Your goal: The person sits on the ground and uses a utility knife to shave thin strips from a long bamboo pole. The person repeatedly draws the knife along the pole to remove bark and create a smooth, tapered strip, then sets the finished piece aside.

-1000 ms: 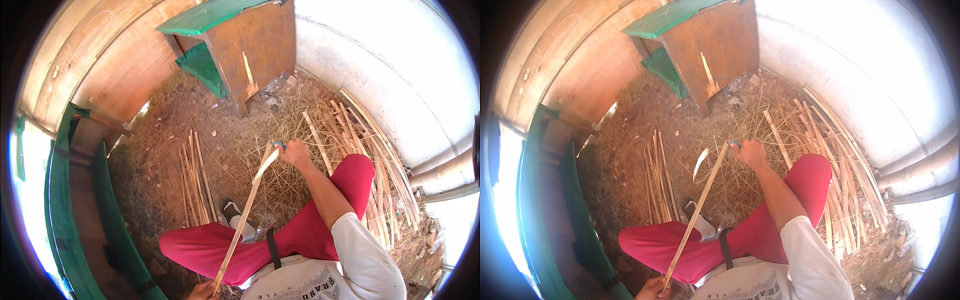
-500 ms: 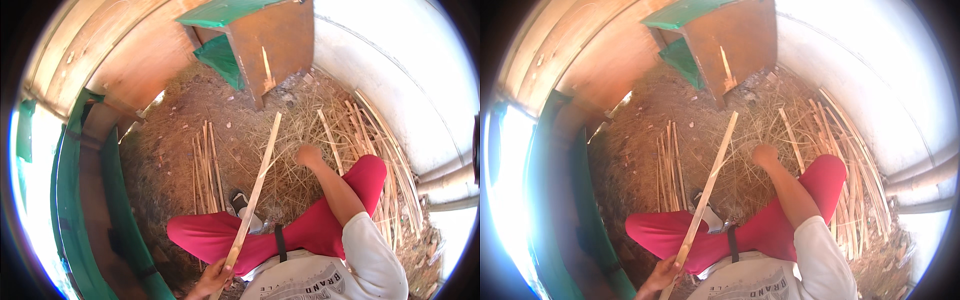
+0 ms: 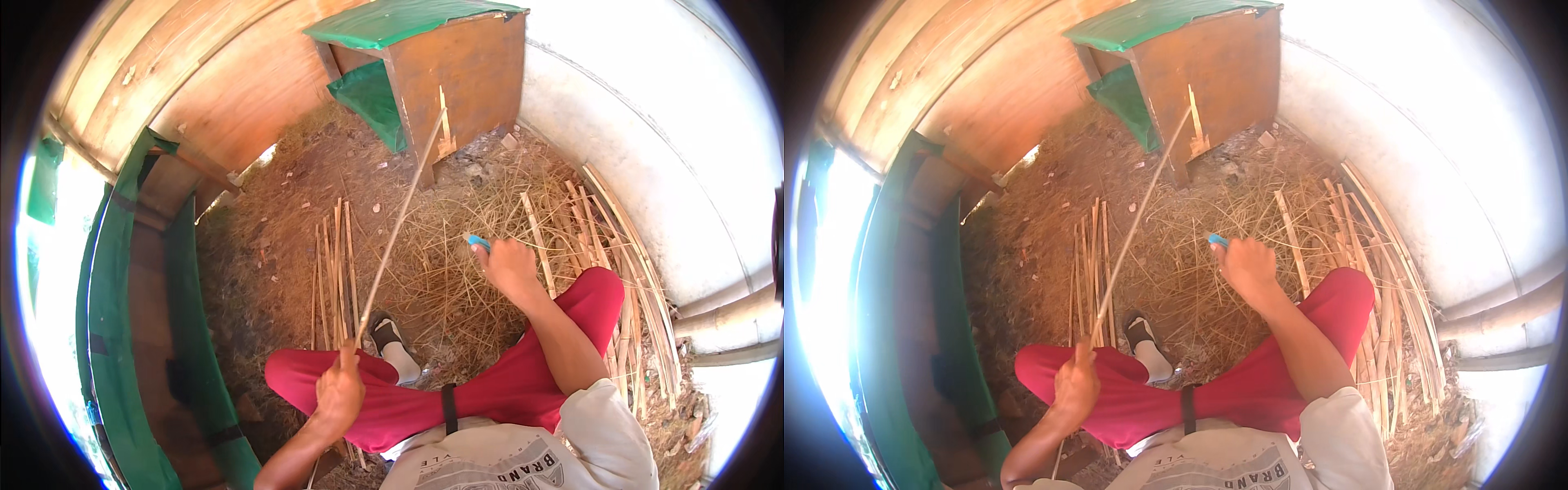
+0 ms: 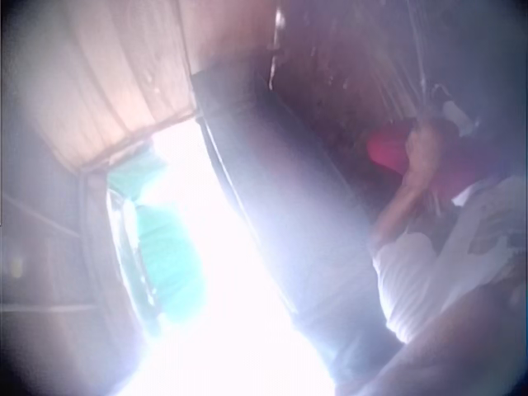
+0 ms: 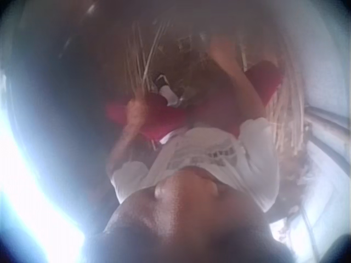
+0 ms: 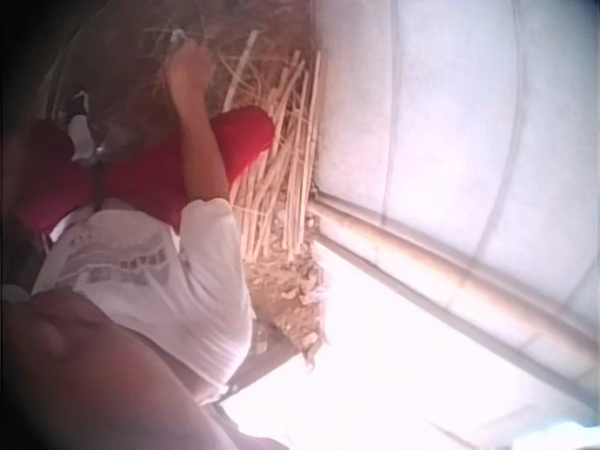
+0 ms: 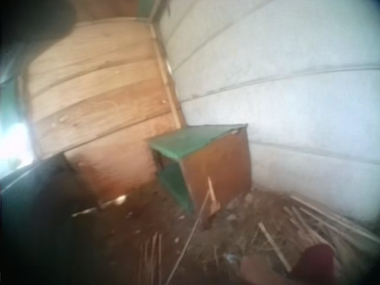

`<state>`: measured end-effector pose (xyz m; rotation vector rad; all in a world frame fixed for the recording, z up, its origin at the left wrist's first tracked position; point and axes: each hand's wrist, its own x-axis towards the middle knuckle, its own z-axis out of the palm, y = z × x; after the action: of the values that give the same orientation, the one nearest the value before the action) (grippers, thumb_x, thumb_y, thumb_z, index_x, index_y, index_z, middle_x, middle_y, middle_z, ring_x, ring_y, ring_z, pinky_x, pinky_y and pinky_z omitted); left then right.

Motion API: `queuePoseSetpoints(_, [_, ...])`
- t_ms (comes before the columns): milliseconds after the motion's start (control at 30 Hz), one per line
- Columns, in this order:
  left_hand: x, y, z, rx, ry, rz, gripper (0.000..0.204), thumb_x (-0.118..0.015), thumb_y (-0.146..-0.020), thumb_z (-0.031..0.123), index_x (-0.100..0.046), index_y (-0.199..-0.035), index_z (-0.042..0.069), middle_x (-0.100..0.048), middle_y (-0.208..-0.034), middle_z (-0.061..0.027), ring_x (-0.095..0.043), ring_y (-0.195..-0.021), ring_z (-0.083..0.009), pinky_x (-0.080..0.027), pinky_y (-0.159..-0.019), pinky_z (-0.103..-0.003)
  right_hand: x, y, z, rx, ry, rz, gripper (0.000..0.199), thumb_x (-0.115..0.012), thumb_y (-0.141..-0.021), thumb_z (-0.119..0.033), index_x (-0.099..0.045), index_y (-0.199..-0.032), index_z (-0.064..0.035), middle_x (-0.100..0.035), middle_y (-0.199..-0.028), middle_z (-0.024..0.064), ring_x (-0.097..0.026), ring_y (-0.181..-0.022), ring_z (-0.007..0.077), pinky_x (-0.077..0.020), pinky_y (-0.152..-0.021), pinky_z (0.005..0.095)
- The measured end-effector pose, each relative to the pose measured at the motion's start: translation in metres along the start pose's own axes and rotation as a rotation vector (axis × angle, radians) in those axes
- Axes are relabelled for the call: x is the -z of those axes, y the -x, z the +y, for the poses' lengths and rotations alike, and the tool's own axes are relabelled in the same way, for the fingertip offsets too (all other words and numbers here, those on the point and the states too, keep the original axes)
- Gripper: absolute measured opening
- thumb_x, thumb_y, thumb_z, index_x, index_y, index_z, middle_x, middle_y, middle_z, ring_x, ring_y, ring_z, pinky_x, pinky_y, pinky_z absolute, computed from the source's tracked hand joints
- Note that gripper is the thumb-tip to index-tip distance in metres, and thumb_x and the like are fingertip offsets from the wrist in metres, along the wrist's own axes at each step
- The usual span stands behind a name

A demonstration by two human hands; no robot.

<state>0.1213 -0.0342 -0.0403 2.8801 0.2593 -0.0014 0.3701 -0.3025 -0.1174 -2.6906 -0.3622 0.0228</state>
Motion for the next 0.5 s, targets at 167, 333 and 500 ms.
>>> queuePoseSetpoints(167, [-0.007, 0.004, -0.020, 0.127, 0.362, -0.063, 0.027, -0.052, -0.102, 0.012, -0.050, -0.127, 0.001, -0.065, -0.072, -0.0207, -0.065, -0.060, -0.0344, -0.051, -0.053, -0.046, 0.009, 0.000, -0.016, 0.131, -0.277, 0.101, 0.045, -0.058, -0.099, -0.040, -0.069, -0.080, -0.0005, -0.060, -0.057, 0.0156, -0.061, -0.048, 0.0323, -0.0490, -0.047, 0.0438])
queuePoseSetpoints(333, [-0.007, -0.015, 0.016, 0.313, 1.027, -0.431, 0.026, -0.044, -0.108, 0.020, -0.054, -0.125, 0.002, -0.048, -0.069, 0.0017, -0.042, -0.048, -0.0039, -0.037, -0.042, -0.023, -0.015, 0.023, -0.042, 0.469, -0.492, 0.111, 0.041, -0.059, -0.100, -0.036, -0.071, -0.081, -0.0015, -0.052, -0.046, 0.0077, -0.049, -0.036, 0.0195, -0.0399, -0.035, 0.0362])
queuePoseSetpoints(500, [-0.035, -0.046, 0.033, 0.360, 1.131, -0.549, 0.025, -0.043, -0.109, 0.022, -0.053, -0.118, 0.002, -0.046, -0.070, 0.0023, -0.040, -0.047, -0.0031, -0.034, -0.040, -0.022, -0.013, 0.037, -0.052, 0.455, -0.345, -0.038, 0.046, -0.057, -0.098, -0.043, -0.073, -0.080, -0.0047, -0.058, -0.050, 0.0142, -0.059, -0.044, 0.0331, -0.0474, -0.043, 0.0442])
